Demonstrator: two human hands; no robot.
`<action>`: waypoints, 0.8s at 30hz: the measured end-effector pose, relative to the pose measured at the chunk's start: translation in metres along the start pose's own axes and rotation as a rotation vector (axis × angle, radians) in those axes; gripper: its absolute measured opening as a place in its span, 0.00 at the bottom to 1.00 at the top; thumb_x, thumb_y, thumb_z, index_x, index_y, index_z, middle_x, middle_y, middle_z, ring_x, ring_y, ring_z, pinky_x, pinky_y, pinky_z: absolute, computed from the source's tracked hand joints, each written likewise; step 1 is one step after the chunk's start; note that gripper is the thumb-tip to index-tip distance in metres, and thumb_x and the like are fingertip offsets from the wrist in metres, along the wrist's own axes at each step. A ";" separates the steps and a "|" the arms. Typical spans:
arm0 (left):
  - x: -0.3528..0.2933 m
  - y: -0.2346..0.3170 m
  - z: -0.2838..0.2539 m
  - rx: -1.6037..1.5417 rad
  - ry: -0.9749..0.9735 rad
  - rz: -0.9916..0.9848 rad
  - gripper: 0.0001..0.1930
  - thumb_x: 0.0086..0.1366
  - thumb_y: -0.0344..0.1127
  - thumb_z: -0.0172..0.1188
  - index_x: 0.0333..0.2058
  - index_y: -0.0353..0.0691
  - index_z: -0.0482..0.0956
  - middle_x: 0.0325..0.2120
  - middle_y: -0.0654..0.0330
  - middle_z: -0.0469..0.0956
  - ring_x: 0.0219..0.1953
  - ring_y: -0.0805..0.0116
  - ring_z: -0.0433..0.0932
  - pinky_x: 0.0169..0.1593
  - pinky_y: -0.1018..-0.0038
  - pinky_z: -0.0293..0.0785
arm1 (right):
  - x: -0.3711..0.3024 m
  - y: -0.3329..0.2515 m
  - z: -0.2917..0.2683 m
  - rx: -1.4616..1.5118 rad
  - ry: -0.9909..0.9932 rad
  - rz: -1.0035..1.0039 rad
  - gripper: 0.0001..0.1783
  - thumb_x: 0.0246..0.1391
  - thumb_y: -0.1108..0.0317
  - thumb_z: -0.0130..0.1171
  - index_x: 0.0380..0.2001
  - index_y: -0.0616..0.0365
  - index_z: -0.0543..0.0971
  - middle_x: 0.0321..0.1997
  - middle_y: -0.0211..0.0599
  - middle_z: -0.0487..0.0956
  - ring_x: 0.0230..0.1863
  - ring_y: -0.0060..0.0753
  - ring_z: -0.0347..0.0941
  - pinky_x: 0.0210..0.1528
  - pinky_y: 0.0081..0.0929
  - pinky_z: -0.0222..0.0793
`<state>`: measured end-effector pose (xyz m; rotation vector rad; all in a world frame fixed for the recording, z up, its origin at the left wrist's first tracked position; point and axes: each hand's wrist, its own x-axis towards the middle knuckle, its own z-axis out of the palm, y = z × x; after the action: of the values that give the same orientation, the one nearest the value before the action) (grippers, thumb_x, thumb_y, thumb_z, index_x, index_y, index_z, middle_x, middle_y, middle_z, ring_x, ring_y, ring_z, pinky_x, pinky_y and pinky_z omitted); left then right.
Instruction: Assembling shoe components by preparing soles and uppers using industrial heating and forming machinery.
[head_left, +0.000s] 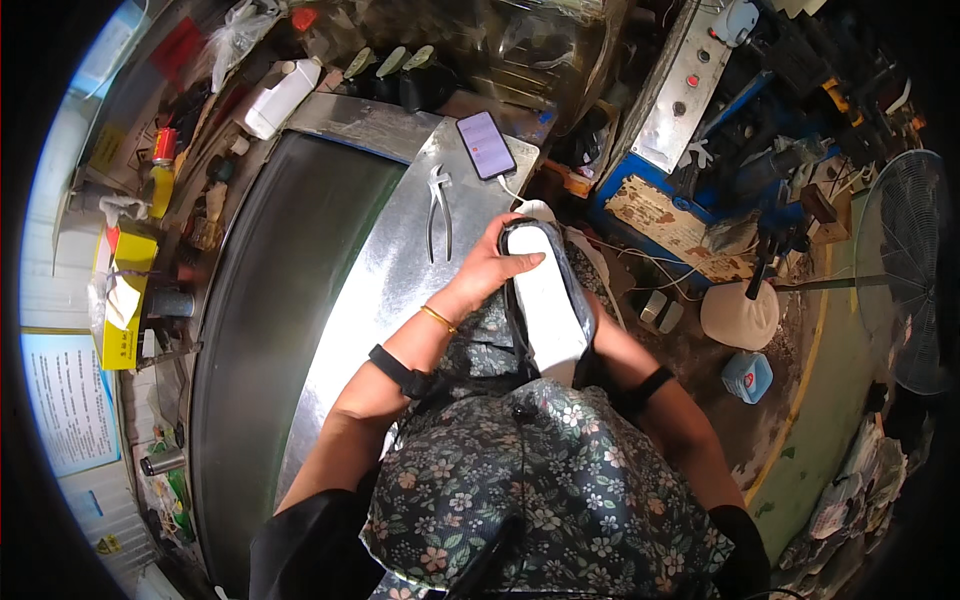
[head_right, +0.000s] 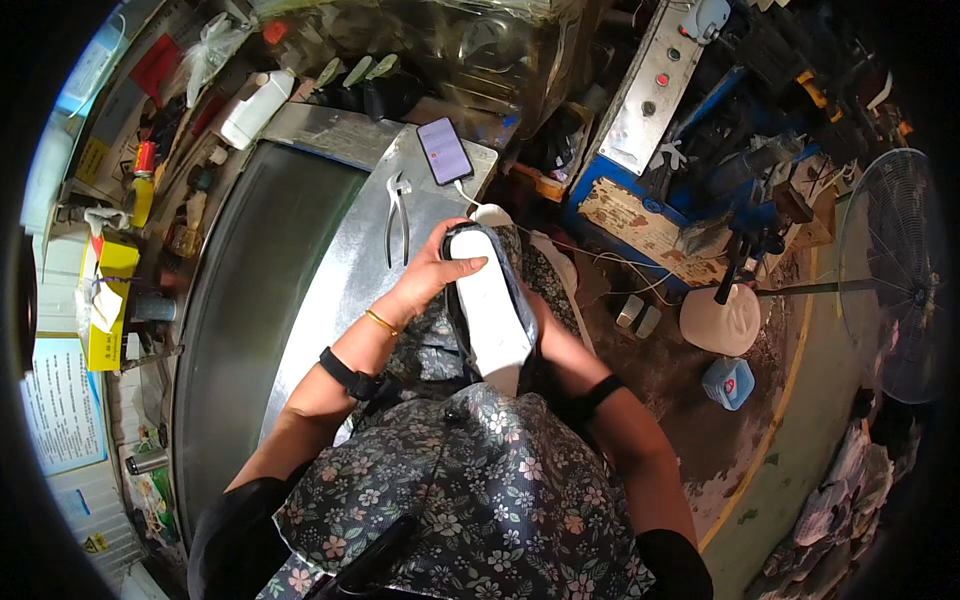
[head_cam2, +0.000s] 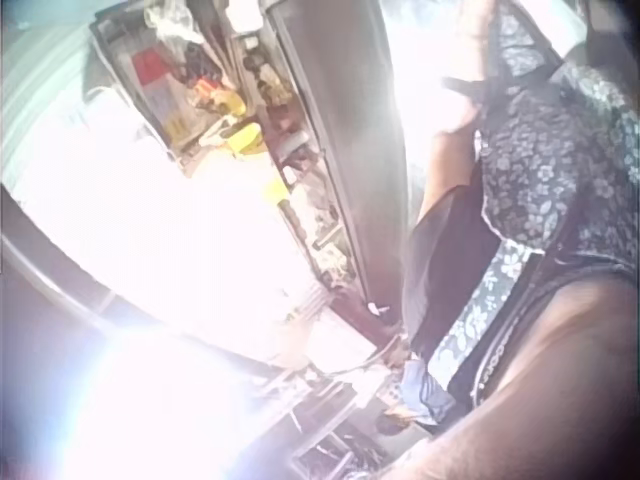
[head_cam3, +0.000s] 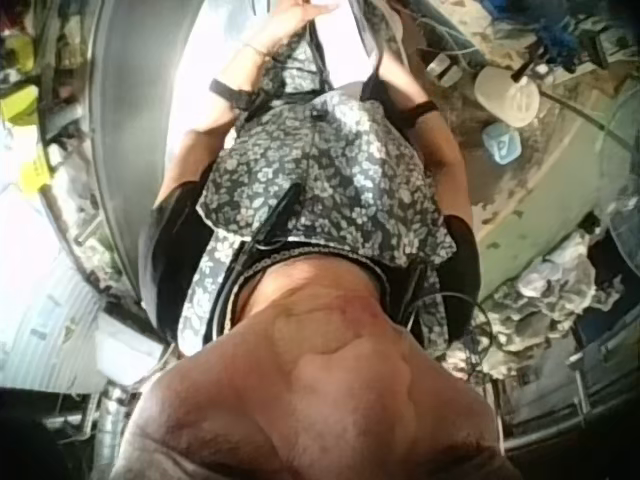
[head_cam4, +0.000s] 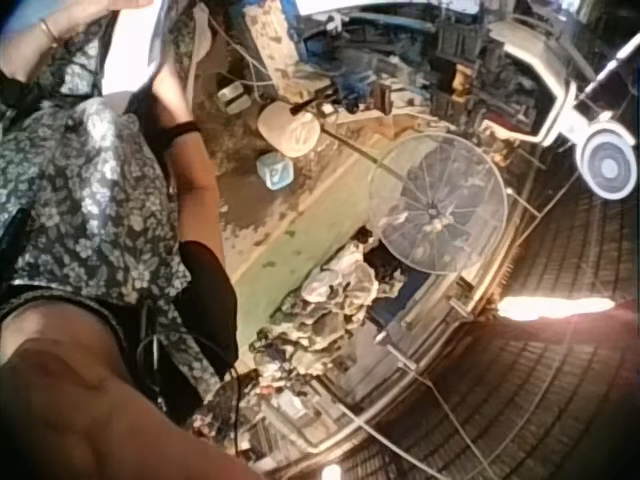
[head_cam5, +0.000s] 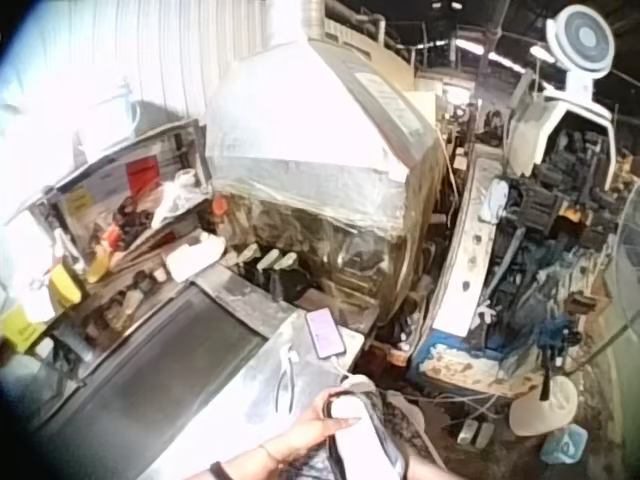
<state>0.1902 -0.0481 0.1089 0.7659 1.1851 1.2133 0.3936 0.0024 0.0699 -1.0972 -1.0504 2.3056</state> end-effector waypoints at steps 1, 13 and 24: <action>-0.001 -0.006 -0.001 -0.016 0.053 0.027 0.31 0.58 0.30 0.68 0.57 0.42 0.64 0.44 0.62 0.75 0.49 0.70 0.72 0.54 0.74 0.69 | 0.001 0.003 0.004 -0.004 -0.031 0.057 0.35 0.66 0.38 0.38 0.51 0.59 0.77 0.42 0.36 0.81 0.42 0.26 0.77 0.46 0.23 0.72; 0.017 -0.005 -0.014 0.035 0.031 0.056 0.32 0.60 0.31 0.67 0.59 0.37 0.60 0.45 0.60 0.74 0.49 0.71 0.71 0.54 0.75 0.68 | 0.020 -0.034 0.048 -1.757 0.347 -0.889 0.24 0.57 0.62 0.52 0.43 0.79 0.71 0.22 0.45 0.77 0.23 0.41 0.79 0.21 0.32 0.74; 0.014 0.010 -0.001 0.150 0.066 0.064 0.30 0.60 0.31 0.65 0.59 0.38 0.62 0.47 0.59 0.74 0.50 0.68 0.72 0.57 0.72 0.67 | -0.050 0.000 0.022 -0.863 0.164 -0.223 0.35 0.65 0.52 0.49 0.66 0.63 0.57 0.55 0.54 0.73 0.56 0.43 0.72 0.57 0.35 0.66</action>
<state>0.1858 -0.0327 0.1145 0.8866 1.3260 1.2196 0.4072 -0.0377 0.1043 -1.3238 -2.0533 1.5453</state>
